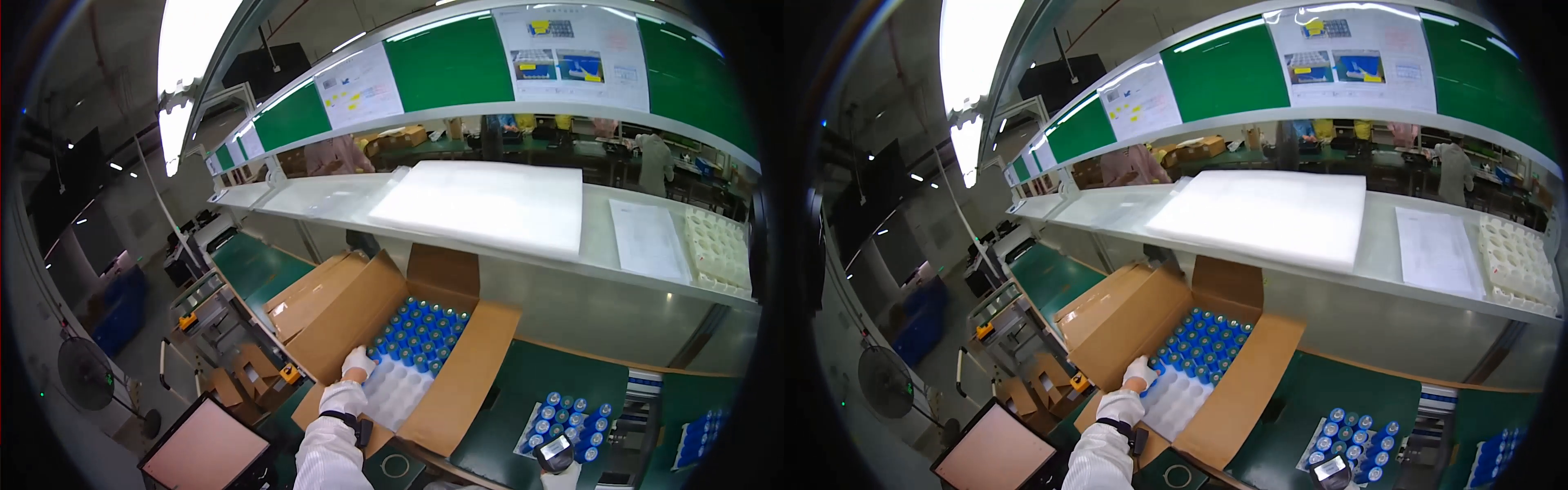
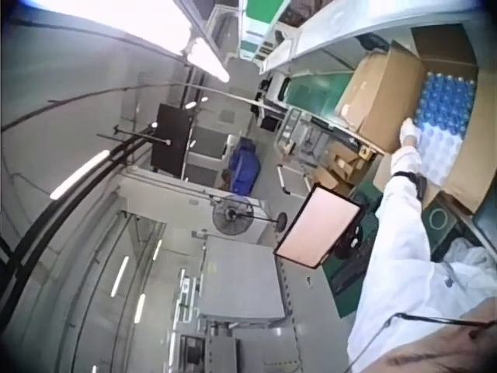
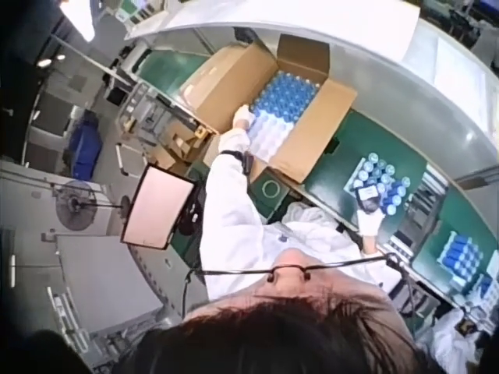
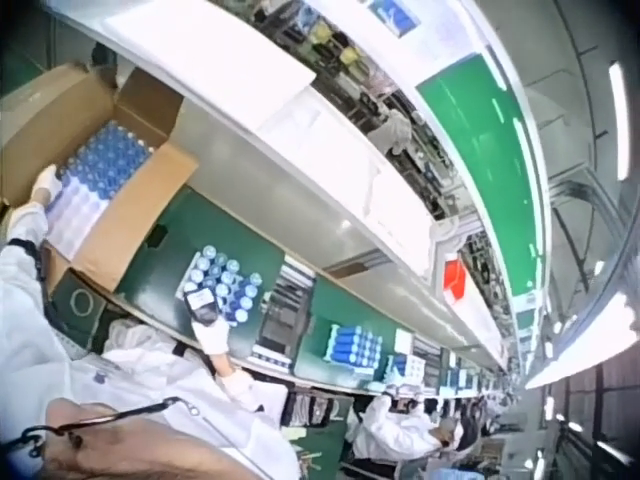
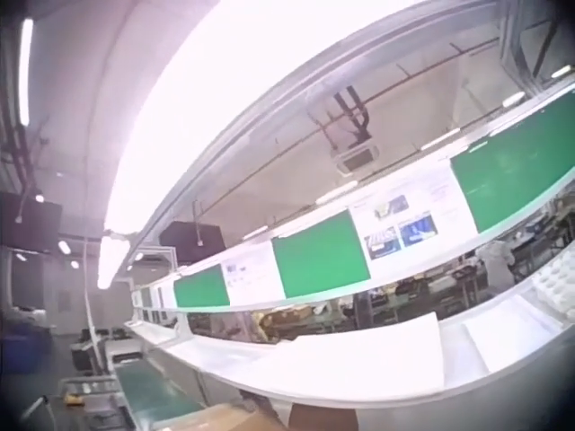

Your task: The person transfers batteries from a box into a tray, scans each battery with a handheld scanner, and then uses a computer mouse and keyboard.

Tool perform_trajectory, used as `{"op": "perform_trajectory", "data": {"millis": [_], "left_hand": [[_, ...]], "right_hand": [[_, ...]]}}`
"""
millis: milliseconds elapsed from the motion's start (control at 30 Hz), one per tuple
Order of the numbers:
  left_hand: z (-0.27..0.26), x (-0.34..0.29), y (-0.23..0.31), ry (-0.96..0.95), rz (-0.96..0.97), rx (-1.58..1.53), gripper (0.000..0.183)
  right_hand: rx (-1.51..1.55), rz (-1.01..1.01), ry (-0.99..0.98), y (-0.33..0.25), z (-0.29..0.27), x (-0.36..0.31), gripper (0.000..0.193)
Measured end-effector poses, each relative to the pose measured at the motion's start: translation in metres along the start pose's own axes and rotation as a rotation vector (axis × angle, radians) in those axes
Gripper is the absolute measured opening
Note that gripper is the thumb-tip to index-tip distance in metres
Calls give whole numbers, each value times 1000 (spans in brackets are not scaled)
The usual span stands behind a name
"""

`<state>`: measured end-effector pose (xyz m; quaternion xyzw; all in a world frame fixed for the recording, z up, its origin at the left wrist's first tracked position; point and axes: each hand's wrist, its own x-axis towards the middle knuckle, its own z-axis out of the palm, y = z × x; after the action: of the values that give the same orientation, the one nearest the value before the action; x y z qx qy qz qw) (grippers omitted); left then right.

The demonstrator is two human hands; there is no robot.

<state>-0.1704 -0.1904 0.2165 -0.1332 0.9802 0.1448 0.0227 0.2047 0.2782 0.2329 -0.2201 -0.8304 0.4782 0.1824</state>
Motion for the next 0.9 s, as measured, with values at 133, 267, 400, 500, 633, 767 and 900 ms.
{"op": "perform_trajectory", "data": {"millis": [133,267,400,500,633,767,900], "left_hand": [[14,15,2,-12,-109,-41,61],[25,12,2,73,-165,-80,57],[26,13,0,272,-185,-410,58],[6,0,8,524,-119,-660,50],[-1,-18,23,381,-46,-1871,44],[11,-51,77,-317,-267,-2468,53],[9,-118,154,-905,-377,-2289,50]], "right_hand": [[27,11,-118,-2,7,2,36],[113,-1,-77,-7,14,-2,32],[136,61,-120,-6,9,-7,33],[-16,84,-100,8,0,-13,41],[202,166,-5,4,4,-23,42],[133,57,-196,-14,10,-19,39],[-76,-256,-270,-39,17,-6,29]]}}
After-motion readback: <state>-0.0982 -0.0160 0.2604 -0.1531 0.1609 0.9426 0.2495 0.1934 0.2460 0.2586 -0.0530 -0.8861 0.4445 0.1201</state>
